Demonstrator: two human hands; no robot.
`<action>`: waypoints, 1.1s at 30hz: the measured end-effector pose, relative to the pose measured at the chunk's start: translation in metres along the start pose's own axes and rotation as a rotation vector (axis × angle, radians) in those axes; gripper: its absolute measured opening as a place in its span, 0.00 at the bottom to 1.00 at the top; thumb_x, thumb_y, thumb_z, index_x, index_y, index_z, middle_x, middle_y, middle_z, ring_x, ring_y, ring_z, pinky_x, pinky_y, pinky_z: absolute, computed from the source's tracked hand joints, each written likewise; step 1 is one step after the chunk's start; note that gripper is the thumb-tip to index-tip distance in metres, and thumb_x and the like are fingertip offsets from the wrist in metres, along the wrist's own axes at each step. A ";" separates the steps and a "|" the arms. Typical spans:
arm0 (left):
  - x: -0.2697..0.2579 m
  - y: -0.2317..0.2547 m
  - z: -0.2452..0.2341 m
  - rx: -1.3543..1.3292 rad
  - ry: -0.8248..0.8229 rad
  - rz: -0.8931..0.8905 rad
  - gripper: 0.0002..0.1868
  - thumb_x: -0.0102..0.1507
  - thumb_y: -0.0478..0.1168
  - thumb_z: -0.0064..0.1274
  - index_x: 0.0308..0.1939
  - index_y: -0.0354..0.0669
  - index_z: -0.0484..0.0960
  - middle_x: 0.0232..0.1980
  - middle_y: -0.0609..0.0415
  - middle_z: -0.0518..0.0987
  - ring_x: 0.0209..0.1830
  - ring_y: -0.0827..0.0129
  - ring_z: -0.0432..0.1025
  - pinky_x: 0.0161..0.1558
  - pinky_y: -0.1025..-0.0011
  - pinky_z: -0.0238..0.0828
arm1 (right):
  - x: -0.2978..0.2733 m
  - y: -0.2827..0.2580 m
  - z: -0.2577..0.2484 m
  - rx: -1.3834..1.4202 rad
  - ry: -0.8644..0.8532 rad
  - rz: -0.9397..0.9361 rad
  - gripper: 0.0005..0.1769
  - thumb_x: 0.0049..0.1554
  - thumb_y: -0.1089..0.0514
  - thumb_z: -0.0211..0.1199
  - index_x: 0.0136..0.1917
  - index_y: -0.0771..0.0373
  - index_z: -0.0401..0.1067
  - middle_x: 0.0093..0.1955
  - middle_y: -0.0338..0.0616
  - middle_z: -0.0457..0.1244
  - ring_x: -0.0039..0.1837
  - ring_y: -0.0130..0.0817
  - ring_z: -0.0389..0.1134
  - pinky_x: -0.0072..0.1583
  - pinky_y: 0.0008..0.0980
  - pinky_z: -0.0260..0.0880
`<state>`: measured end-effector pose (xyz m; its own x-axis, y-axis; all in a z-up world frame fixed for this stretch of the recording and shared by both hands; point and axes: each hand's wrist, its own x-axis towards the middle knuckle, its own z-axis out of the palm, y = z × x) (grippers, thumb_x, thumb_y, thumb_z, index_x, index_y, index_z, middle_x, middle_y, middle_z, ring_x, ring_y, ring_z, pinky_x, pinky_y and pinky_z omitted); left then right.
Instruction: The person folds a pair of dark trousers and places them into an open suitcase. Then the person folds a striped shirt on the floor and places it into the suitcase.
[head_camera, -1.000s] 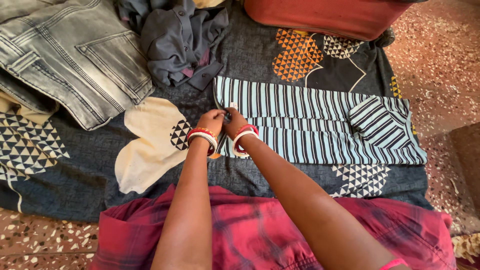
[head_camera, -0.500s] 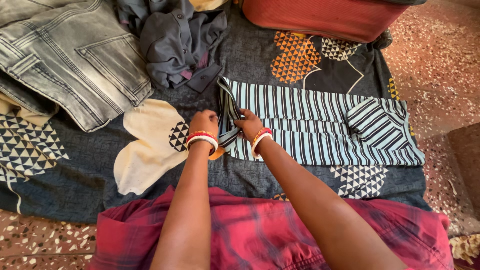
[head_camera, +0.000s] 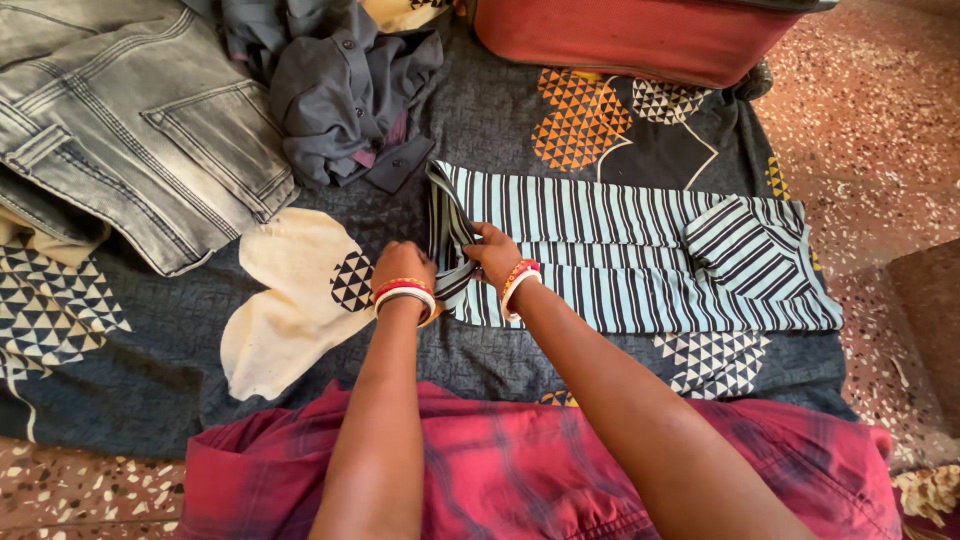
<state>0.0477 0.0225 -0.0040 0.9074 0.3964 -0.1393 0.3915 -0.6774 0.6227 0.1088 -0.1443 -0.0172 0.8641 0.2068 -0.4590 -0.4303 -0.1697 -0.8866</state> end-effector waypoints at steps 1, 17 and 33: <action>0.002 -0.002 0.000 -0.057 -0.013 -0.031 0.08 0.57 0.43 0.63 0.34 0.44 0.88 0.49 0.44 0.81 0.48 0.51 0.77 0.52 0.58 0.74 | 0.005 0.005 0.000 -0.016 -0.004 -0.014 0.25 0.58 0.62 0.59 0.69 0.56 0.68 0.50 0.36 0.68 0.49 0.25 0.69 0.49 0.31 0.72; 0.036 -0.022 0.054 -1.256 -0.263 -0.164 0.24 0.62 0.24 0.41 0.62 0.39 0.64 0.53 0.48 0.85 0.33 0.70 0.76 0.33 0.73 0.73 | 0.048 0.028 0.028 -0.488 0.140 -0.288 0.34 0.56 0.49 0.66 0.70 0.69 0.64 0.58 0.58 0.70 0.58 0.46 0.73 0.59 0.39 0.72; -0.005 0.037 0.076 -0.175 0.042 0.472 0.34 0.69 0.47 0.49 0.77 0.44 0.59 0.76 0.39 0.64 0.75 0.43 0.60 0.72 0.56 0.57 | 0.001 -0.012 -0.146 -0.151 0.073 -0.359 0.29 0.52 0.62 0.63 0.67 0.70 0.68 0.59 0.51 0.69 0.58 0.37 0.69 0.60 0.33 0.68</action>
